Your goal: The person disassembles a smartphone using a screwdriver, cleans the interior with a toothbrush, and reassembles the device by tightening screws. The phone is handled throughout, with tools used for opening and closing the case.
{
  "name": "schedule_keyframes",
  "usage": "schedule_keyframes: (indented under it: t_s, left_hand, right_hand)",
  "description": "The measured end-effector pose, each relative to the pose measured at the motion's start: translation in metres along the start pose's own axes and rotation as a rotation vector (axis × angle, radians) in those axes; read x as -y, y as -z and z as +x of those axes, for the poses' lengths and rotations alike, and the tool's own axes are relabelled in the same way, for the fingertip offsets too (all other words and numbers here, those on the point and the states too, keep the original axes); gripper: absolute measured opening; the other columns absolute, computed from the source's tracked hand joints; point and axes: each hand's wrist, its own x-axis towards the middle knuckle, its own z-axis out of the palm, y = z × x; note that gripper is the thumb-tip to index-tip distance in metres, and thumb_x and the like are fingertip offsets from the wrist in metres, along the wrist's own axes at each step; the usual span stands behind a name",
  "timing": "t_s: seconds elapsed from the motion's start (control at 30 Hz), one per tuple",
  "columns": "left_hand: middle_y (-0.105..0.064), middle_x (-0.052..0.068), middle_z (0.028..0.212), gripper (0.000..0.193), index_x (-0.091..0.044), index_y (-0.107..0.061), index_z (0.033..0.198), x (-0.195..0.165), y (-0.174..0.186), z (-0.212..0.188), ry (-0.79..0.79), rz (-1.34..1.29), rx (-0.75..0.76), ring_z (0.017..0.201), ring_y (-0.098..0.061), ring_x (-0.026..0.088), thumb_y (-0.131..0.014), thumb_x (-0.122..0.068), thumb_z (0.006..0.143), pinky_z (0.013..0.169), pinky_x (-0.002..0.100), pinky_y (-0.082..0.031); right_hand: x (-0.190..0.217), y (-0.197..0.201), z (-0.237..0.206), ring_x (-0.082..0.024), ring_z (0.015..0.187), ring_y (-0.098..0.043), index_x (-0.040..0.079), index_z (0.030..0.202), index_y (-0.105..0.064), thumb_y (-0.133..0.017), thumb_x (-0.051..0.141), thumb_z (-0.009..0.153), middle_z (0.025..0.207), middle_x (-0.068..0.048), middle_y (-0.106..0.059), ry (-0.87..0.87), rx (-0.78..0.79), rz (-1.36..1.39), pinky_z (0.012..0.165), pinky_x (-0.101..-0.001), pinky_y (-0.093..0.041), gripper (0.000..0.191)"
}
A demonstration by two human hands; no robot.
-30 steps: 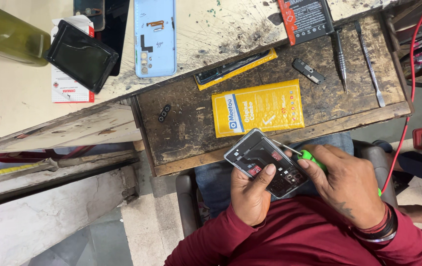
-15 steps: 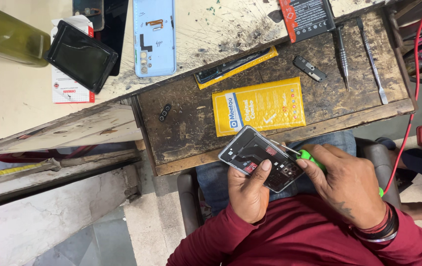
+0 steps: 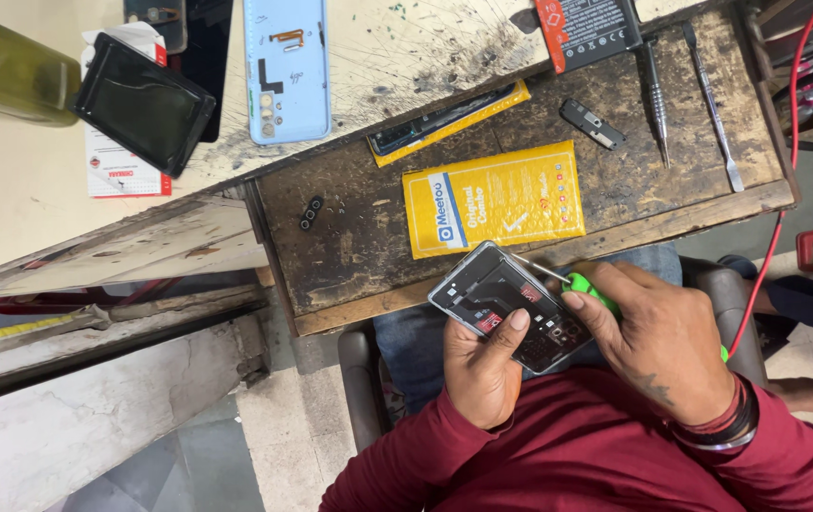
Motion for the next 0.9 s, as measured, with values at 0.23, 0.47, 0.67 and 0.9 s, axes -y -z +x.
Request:
schedule_keyframes:
  t_s: [0.23,0.47,0.67,0.9]
  left_hand:
    - [-0.069,0.011,0.127,0.032,0.0,-0.059,0.135,-0.001,0.008,0.0,0.03,-0.05,0.084,0.122,-0.067,0.024,-0.065,0.002,0.104,0.115,0.046,-0.051]
    - [-0.062,0.012,0.136,0.043,-0.006,-0.052,0.147,-0.016,0.015,0.013,-0.056,-0.181,0.067,0.132,-0.062,0.033,-0.063,0.002,0.106,0.119,0.057,-0.046]
    - [-0.059,0.01,0.145,0.05,-0.008,-0.05,0.147,-0.02,0.013,0.014,-0.105,-0.154,0.001,0.137,-0.057,0.032,-0.06,0.008,0.101,0.123,0.055,-0.041]
    - [-0.061,0.009,0.144,0.047,-0.005,-0.056,0.145,-0.019,0.011,0.016,-0.218,-0.11,-0.01,0.134,-0.059,0.025,-0.061,0.013,0.102,0.129,0.057,-0.04]
  right_hand:
    - [-0.016,0.0,-0.004,-0.033,0.07,-0.067,0.007,0.108,-0.072,-0.068,0.026,0.097,0.085,-0.013,-0.068,-0.011,-0.023,0.145,0.06,-0.0396,-0.052,0.022]
    - [-0.04,0.006,-0.025,-0.029,0.066,-0.065,0.009,0.106,-0.072,-0.069,0.029,0.095,0.082,-0.009,-0.067,-0.011,-0.01,0.013,0.059,-0.0393,-0.05,0.023]
    - [-0.046,0.007,-0.042,-0.027,0.062,-0.064,0.014,0.103,-0.074,-0.069,0.037,0.091,0.079,-0.003,-0.068,-0.013,0.007,-0.134,0.055,-0.0389,-0.049,0.026]
    - [-0.045,0.01,-0.048,-0.026,0.06,-0.063,0.017,0.101,-0.075,-0.071,0.041,0.089,0.076,-0.002,-0.065,-0.003,0.005,-0.265,0.052,-0.0401,-0.046,0.027]
